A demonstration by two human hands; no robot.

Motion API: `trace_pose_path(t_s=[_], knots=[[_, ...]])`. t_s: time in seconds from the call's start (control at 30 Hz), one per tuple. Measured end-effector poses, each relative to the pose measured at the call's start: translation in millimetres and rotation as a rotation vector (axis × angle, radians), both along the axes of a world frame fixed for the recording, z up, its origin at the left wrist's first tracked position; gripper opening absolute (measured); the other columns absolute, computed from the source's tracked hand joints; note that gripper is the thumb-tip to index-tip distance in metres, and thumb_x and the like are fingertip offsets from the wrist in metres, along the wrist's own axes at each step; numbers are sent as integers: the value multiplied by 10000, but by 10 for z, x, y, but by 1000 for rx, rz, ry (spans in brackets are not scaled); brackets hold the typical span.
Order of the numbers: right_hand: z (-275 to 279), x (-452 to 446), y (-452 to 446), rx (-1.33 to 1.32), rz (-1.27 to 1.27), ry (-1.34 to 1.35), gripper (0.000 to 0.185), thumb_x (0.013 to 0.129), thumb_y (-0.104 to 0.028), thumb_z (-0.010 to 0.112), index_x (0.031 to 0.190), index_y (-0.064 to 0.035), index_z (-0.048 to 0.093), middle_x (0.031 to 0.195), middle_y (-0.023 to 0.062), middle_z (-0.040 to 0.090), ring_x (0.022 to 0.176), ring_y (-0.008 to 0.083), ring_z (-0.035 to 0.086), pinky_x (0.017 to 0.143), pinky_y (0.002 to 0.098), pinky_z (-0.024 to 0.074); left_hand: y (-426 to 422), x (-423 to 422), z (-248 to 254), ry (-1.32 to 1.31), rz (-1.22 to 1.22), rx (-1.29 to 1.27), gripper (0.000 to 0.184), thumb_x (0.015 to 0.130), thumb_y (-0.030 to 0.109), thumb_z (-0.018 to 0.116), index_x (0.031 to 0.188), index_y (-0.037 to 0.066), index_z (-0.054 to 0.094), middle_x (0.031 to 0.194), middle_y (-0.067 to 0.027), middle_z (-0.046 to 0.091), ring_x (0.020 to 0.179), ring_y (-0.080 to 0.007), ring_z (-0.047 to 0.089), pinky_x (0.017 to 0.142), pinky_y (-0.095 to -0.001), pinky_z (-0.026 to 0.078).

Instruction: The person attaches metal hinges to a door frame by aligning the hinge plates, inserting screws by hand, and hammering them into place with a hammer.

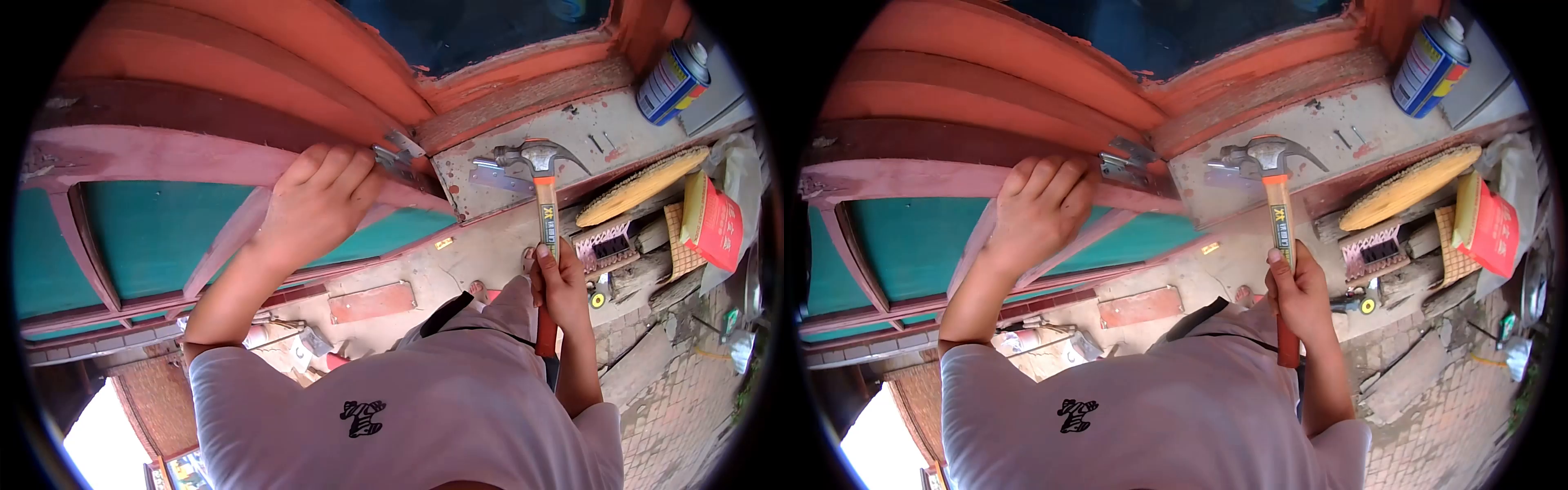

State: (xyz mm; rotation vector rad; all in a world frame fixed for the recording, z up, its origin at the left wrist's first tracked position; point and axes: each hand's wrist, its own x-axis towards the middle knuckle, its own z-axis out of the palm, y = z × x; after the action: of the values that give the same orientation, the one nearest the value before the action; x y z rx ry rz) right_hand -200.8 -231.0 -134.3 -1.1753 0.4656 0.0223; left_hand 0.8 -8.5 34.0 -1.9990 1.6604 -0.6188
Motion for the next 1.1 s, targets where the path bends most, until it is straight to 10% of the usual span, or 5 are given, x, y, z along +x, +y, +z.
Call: trace_pose_path(t_s=[0.37,0.6,0.8,1.1], knots=[[173,472,-466,-611,333,-155,162,952,-122,598,1063,-27,527,649,-12,502,521,61,441,482,246,381,-63,-448,-761,25,196,-703,239,735,96,684,962,162,648,998,-10,611,965,-189,574,901,-384,394],[405,702,-838,-648,533,-70,234,974,-239,570,987,-9,528,622,75,503,559,151,461,536,312,398,-598,-618,-1676,793,766,-1392,329,809,90,632,1135,113,665,575,-78,586,441,-258,557,441,-399,437],[717,941,-948,-1068,719,-305,266,936,-272,622,1029,-39,537,691,161,613,616,317,614,584,390,475,-396,-471,-1771,237,769,-997,368,799,87,630,1157,160,672,567,-38,557,484,-238,579,470,-381,457],[883,1017,-994,-1224,812,-359,272,911,-281,658,1023,-58,550,711,170,643,660,370,654,593,418,496,-455,-522,-1879,247,878,-1413,227,773,280,785,691,98,676,519,-72,576,445,-256,566,435,-348,429]])
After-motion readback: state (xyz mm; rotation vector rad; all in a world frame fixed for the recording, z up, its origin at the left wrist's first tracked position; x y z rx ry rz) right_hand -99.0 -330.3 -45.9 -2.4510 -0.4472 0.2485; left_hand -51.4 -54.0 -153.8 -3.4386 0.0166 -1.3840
